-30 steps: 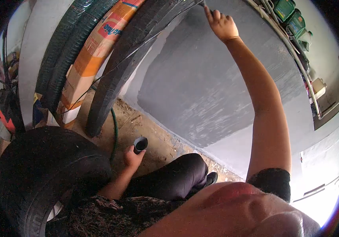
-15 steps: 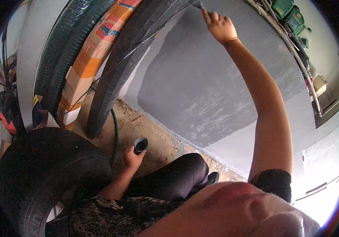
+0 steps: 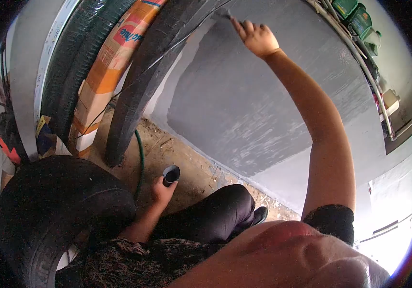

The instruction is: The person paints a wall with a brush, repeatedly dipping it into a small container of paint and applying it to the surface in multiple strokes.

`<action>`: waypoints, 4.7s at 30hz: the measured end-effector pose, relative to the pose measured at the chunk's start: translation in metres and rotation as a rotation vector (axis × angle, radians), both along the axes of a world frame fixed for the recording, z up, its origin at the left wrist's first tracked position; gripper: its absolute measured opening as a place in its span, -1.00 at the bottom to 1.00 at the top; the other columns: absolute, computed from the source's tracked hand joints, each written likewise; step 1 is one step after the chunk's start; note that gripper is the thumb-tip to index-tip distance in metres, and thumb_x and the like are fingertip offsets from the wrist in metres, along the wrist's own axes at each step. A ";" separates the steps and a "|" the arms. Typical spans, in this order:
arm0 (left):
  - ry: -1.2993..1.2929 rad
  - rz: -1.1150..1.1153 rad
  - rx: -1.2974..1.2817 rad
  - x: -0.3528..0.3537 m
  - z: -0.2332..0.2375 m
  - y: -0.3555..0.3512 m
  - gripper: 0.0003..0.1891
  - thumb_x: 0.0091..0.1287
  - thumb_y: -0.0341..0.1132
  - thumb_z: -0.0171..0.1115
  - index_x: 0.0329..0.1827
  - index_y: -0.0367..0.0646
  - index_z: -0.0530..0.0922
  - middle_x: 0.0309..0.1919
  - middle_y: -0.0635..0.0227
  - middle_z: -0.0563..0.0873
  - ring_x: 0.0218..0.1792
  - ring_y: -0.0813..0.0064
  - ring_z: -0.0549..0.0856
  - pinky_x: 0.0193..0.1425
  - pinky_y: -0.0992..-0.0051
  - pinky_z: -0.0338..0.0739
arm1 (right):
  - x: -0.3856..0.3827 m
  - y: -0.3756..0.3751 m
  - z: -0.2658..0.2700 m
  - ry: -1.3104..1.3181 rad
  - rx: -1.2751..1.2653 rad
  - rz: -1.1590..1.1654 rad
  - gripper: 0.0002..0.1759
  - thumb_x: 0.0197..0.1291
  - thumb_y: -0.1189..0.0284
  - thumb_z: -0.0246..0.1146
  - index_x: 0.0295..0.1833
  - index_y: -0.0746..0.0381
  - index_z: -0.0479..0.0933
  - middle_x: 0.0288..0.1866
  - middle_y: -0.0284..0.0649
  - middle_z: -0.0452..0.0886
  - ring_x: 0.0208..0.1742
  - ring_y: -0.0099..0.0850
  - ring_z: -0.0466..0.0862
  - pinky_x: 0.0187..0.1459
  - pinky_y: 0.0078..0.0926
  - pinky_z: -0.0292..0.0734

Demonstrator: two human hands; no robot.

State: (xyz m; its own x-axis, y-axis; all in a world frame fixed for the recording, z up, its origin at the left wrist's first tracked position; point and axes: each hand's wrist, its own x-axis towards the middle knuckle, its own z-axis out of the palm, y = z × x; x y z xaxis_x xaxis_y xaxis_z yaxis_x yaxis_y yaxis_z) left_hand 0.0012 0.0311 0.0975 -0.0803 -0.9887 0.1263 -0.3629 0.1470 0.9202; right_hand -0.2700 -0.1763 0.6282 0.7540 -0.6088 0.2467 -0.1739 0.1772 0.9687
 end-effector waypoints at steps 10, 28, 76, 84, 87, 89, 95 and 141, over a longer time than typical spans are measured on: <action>-0.004 0.009 0.007 -0.003 -0.010 0.004 -0.45 -0.08 -0.06 0.62 -0.19 -0.31 0.62 -0.25 0.00 0.68 -0.17 -0.09 0.67 -0.10 0.09 0.56 | -0.010 -0.015 -0.051 -0.023 0.058 -0.104 -0.18 0.17 0.41 0.23 0.57 0.16 0.15 -0.21 -0.32 0.52 -0.41 -0.54 0.62 -0.37 -0.58 0.54; -0.131 -0.045 0.049 0.001 -0.005 0.003 -0.41 -0.11 -0.03 0.64 -0.14 -0.29 0.64 -0.20 -0.03 0.69 -0.14 -0.07 0.67 -0.08 0.08 0.56 | 0.010 -0.020 -0.050 -0.048 0.190 -0.159 -0.34 0.32 0.37 0.12 0.53 0.19 0.21 -0.13 -0.24 0.58 -0.17 -0.36 0.73 -0.20 -0.43 0.61; -0.021 -0.037 0.046 -0.003 0.000 0.006 -0.44 -0.06 -0.04 0.61 -0.14 -0.28 0.64 -0.23 -0.01 0.69 -0.15 -0.06 0.68 -0.11 0.10 0.57 | 0.000 -0.008 -0.109 -0.040 0.092 -0.094 -0.25 0.11 0.44 0.24 0.49 0.22 0.31 -0.36 -0.40 0.42 -0.51 -0.62 0.48 -0.47 -0.64 0.44; -0.042 -0.048 0.094 -0.003 -0.008 0.003 -0.44 -0.03 -0.03 0.60 -0.12 -0.27 0.65 -0.20 0.02 0.68 -0.14 -0.03 0.68 -0.08 0.13 0.57 | 0.011 -0.021 -0.122 0.053 0.123 0.068 -0.26 0.12 0.43 0.25 0.48 0.23 0.33 -0.37 -0.43 0.40 -0.48 -0.59 0.46 -0.46 -0.59 0.40; -0.045 -0.041 0.070 -0.006 -0.018 0.003 -0.43 -0.04 -0.02 0.60 -0.11 -0.27 0.64 -0.18 0.02 0.67 -0.13 -0.02 0.68 -0.08 0.13 0.58 | 0.014 -0.039 -0.078 0.049 0.006 0.082 -0.26 0.12 0.40 0.23 0.49 0.20 0.32 -0.39 -0.44 0.42 -0.47 -0.61 0.52 -0.47 -0.61 0.39; -0.055 -0.035 0.063 -0.006 -0.014 0.003 -0.42 -0.05 -0.02 0.61 -0.10 -0.27 0.64 -0.18 0.01 0.67 -0.13 -0.02 0.68 -0.08 0.13 0.58 | 0.007 -0.045 -0.074 0.055 -0.015 0.056 -0.25 0.12 0.38 0.22 0.50 0.19 0.31 -0.39 -0.44 0.43 -0.45 -0.62 0.54 -0.48 -0.61 0.40; -0.054 -0.036 0.076 -0.001 0.002 0.003 -0.45 -0.06 -0.05 0.62 -0.15 -0.29 0.65 -0.24 -0.01 0.69 -0.17 -0.04 0.68 -0.10 0.13 0.58 | 0.009 -0.030 -0.123 -0.003 0.230 -0.072 -0.25 0.19 0.39 0.23 0.50 0.33 0.23 -0.30 -0.34 0.52 -0.40 -0.49 0.63 -0.44 -0.56 0.47; -0.055 -0.062 0.014 -0.004 -0.016 0.003 -0.44 -0.04 -0.03 0.61 -0.14 -0.31 0.65 -0.25 0.01 0.70 -0.15 -0.05 0.68 -0.08 0.11 0.58 | 0.006 0.004 -0.169 -0.403 0.034 0.049 -0.22 0.17 0.40 0.18 0.56 0.06 0.22 -0.38 -0.40 0.45 -0.53 -0.54 0.55 -0.42 -0.50 0.55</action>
